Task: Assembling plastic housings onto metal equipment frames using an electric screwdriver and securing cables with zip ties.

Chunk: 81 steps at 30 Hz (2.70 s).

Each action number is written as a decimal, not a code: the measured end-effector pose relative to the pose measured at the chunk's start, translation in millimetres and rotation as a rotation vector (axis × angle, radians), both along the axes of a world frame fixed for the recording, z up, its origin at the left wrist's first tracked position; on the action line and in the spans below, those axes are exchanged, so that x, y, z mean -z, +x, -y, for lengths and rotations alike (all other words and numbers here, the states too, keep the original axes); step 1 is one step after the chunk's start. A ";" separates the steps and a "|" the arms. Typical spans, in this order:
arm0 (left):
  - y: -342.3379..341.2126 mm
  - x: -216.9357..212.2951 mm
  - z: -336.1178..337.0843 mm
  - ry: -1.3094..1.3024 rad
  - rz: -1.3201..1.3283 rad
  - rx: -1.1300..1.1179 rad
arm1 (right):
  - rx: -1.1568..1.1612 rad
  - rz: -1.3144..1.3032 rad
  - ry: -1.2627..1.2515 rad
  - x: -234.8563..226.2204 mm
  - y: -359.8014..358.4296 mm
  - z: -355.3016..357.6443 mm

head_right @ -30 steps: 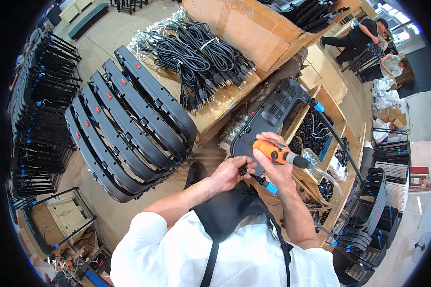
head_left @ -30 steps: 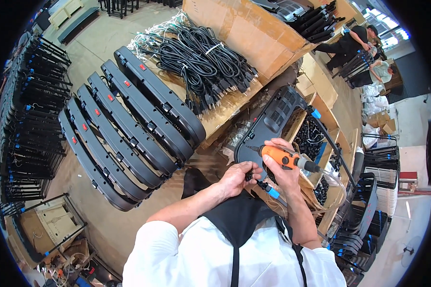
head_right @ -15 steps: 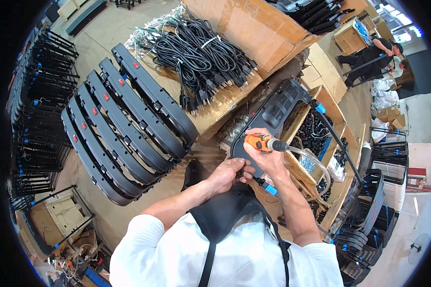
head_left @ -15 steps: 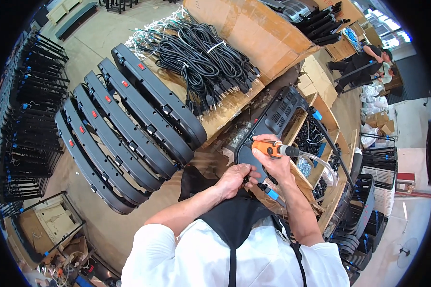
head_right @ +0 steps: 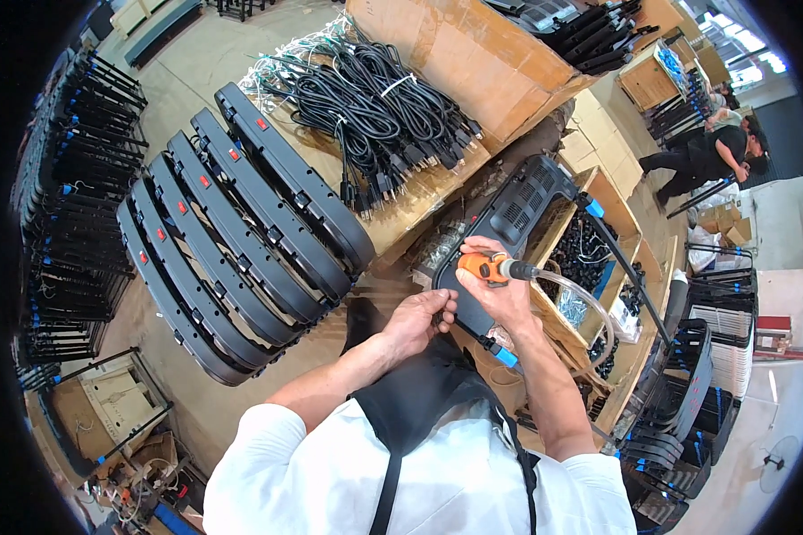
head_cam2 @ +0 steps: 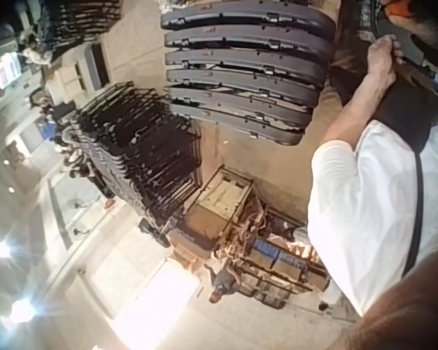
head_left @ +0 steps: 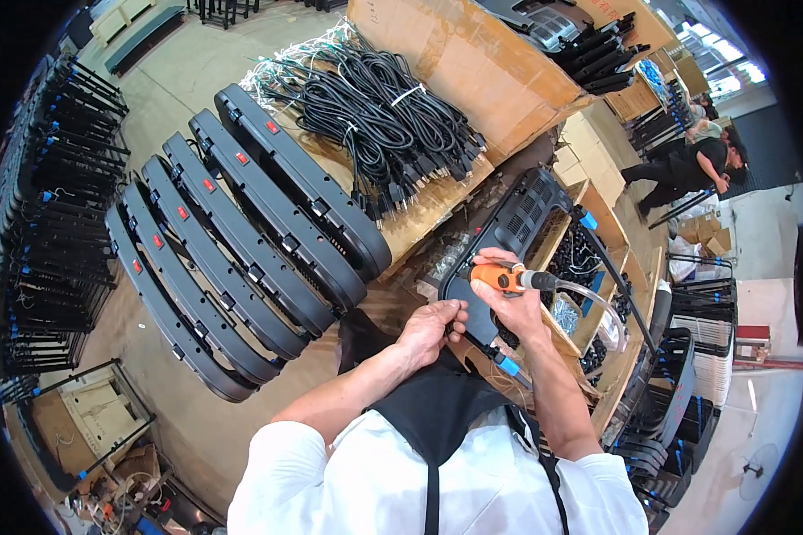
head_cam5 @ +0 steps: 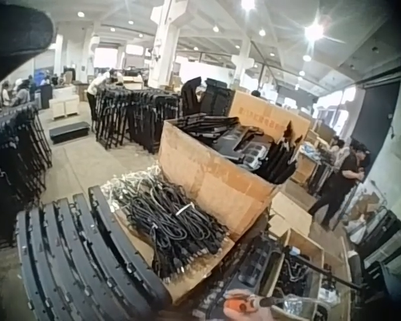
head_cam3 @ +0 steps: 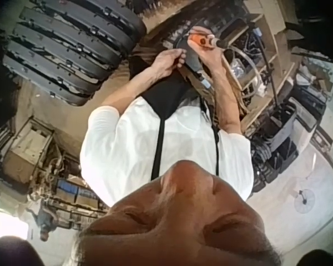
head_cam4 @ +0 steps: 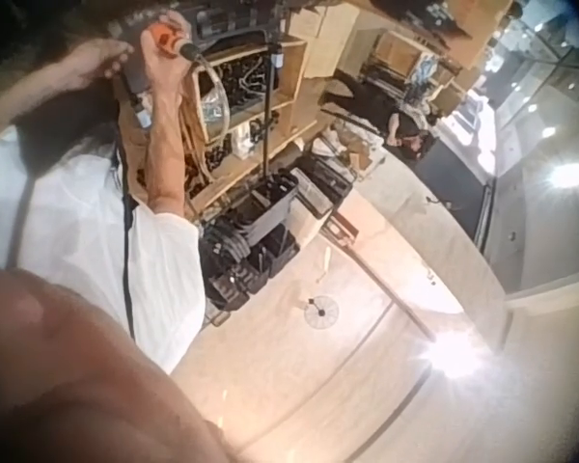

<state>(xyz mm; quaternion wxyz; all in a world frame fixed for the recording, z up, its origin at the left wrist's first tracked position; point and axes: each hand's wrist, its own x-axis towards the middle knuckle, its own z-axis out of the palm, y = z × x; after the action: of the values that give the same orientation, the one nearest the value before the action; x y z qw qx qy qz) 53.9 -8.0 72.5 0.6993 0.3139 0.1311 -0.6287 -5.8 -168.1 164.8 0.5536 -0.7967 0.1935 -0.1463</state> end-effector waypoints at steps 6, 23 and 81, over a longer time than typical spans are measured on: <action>14.8 6.1 -1.7 0.025 -0.174 -0.108 | 0.181 0.011 0.236 -38.1 -29.4 -22.0; 3.5 -17.3 87.1 -0.008 -0.272 -0.064 | 0.208 0.154 0.239 -55.4 -84.0 41.9; -18.6 12.2 403.2 0.161 -0.090 -0.013 | 0.360 -0.023 0.002 -9.2 -31.2 383.3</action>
<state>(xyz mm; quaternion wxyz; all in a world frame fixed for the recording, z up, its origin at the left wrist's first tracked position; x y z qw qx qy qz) 35.3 -411.2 60.2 0.6694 0.3398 0.2143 -0.6249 -37.0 -551.3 174.0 0.5170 -0.7503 0.3393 -0.2337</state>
